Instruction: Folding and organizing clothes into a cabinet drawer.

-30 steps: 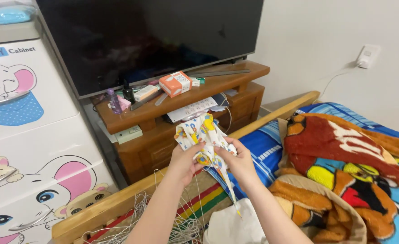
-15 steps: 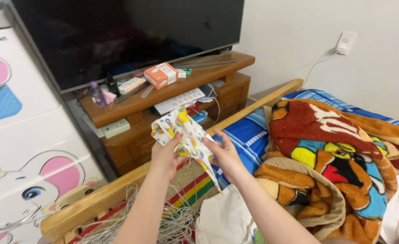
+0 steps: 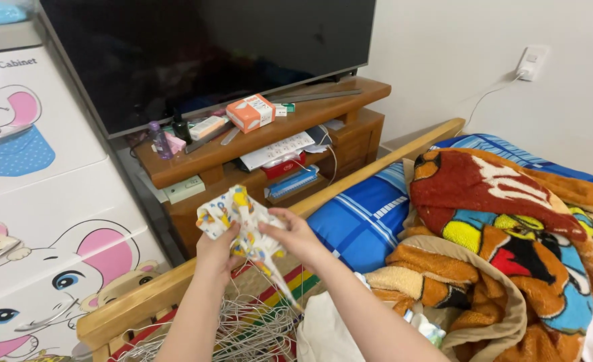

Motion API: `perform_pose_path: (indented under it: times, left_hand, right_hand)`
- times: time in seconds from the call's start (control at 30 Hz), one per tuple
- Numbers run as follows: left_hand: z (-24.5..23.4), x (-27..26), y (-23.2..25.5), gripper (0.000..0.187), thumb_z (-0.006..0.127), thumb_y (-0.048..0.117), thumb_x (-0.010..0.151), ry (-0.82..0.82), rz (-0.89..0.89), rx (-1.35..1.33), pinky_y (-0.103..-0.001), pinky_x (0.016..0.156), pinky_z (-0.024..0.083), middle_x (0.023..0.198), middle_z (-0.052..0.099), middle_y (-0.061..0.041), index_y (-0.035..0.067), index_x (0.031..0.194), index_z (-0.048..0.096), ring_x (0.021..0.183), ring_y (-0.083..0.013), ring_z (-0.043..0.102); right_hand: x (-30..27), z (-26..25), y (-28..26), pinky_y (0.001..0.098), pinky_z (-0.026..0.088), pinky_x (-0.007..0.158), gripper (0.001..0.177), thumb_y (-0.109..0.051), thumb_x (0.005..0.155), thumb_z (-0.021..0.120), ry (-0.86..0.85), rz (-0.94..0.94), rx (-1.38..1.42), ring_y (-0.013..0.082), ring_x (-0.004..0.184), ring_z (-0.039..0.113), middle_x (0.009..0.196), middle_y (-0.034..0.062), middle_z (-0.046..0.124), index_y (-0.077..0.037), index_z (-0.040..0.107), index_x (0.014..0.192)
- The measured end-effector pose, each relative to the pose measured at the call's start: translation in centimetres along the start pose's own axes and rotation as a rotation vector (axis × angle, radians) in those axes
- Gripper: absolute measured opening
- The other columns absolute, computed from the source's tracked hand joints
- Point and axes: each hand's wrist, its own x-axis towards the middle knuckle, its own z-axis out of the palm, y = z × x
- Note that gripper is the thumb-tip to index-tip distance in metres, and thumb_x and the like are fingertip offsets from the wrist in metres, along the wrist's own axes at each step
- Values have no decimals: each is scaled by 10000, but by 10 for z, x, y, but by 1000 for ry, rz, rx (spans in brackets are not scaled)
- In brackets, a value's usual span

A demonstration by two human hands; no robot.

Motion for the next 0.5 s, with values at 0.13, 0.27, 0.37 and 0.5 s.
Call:
perform_pose_path:
  times: [0.13,0.27,0.37,0.5]
  left_hand:
    - [-2,11,-23,378,660,54,916,-21,-60,-61,-494,795,632,1207,717,-86,84,1290,609,1054,-283,728]
    - [1,29,-58,411,680,59,901,-53,-44,-46,-450,809,599,1225,714,-77,90,1305,610,1064,-247,715]
    - [13,34,-71,471,701,18,861,-84,19,-63,-452,816,610,1230,704,-107,49,1316,580,1064,-249,719]
    - [10,63,-120,709,801,-51,797,86,195,136,-383,977,550,1312,657,-176,-40,1408,443,1184,-274,680]
  right_hand:
    - [3,-6,26,266,538,837,715,-243,817,825,-28,-34,83,128,999,682,1227,101,715,-45,526,1436]
    - [9,-21,47,265,554,861,686,-203,844,816,21,-28,32,129,1019,693,1228,96,713,-24,518,1435]
    - [8,-32,52,284,553,811,667,-190,837,799,43,27,55,154,965,697,1166,135,727,-27,518,1419]
    - [7,-39,82,282,553,817,622,-192,841,803,109,24,-5,159,950,700,1131,134,737,-22,540,1378]
